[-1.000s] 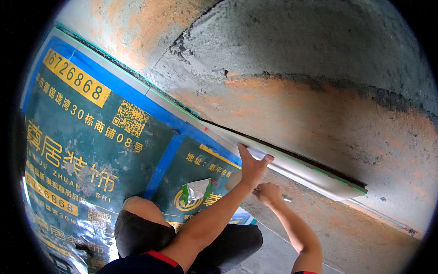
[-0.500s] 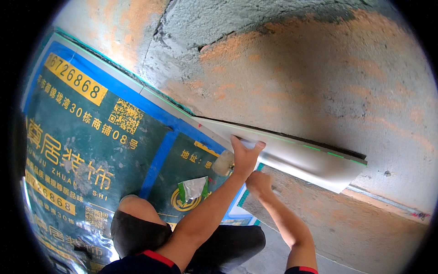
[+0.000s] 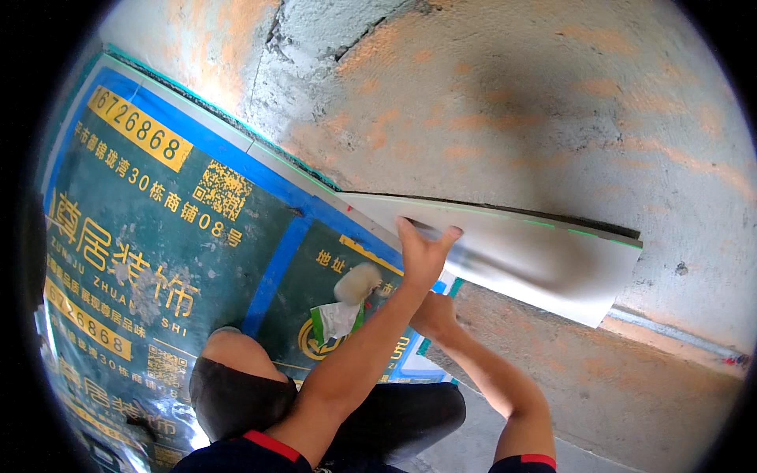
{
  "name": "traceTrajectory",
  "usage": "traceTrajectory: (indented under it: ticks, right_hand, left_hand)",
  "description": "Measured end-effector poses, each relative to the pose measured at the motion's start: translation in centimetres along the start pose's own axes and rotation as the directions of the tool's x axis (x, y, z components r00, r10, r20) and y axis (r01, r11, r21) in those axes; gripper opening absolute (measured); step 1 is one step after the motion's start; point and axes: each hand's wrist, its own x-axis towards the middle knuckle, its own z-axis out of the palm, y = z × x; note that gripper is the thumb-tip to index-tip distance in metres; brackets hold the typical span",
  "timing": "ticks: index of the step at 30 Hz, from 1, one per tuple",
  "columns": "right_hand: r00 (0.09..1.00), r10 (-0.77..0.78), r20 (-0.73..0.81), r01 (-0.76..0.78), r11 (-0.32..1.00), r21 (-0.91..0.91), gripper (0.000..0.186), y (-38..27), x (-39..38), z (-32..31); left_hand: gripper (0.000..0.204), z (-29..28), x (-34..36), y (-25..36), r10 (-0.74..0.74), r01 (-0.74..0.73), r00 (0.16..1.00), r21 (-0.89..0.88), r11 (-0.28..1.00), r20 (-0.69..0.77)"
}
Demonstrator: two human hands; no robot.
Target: The person positions a white triangular tile against a concrete wall, applies adhesive from a small packet, and then uses a rubber mallet to tap the tile into place.
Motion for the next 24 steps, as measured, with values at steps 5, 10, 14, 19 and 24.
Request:
traceTrajectory:
  ticks: [5, 10, 14, 19, 24]
  right_hand:
    - [0.965, 0.149, 0.218, -0.159, 0.987, 0.029, 0.054, -0.2, 0.9, -0.9]
    - [0.955, -0.002, -0.296, 0.024, 0.997, 0.070, 0.065, 0.7, 2.0, -1.5]
    - [0.982, 0.156, -0.109, -0.150, 0.987, 0.058, 0.037, 1.5, 1.8, -1.0]
    - [0.975, 0.219, 0.030, -0.216, 0.915, 0.340, 0.045, 4.6, -0.7, 6.4]
    - [0.936, 0.171, 0.308, -0.348, 0.313, 0.884, 0.050, 8.0, -4.4, 16.0]
  left_hand:
    - [0.131, -0.1, -0.2, 0.0, -0.044, 0.042, 0.998, 0.053, 0.998, 0.037]
    - [0.126, 0.4, -0.3, -0.5, 0.049, -0.045, 0.998, 0.079, 0.996, -0.045]
    - [0.121, 0.2, -0.3, -1.3, 0.025, -0.022, 0.999, 0.069, 0.997, -0.038]
    - [0.103, 0.1, 0.1, -1.8, 0.099, -0.097, 0.993, 0.043, 0.994, -0.059]
    - [0.061, 0.4, -2.2, -3.3, 0.063, -0.064, 0.998, -0.044, 0.997, -0.017]
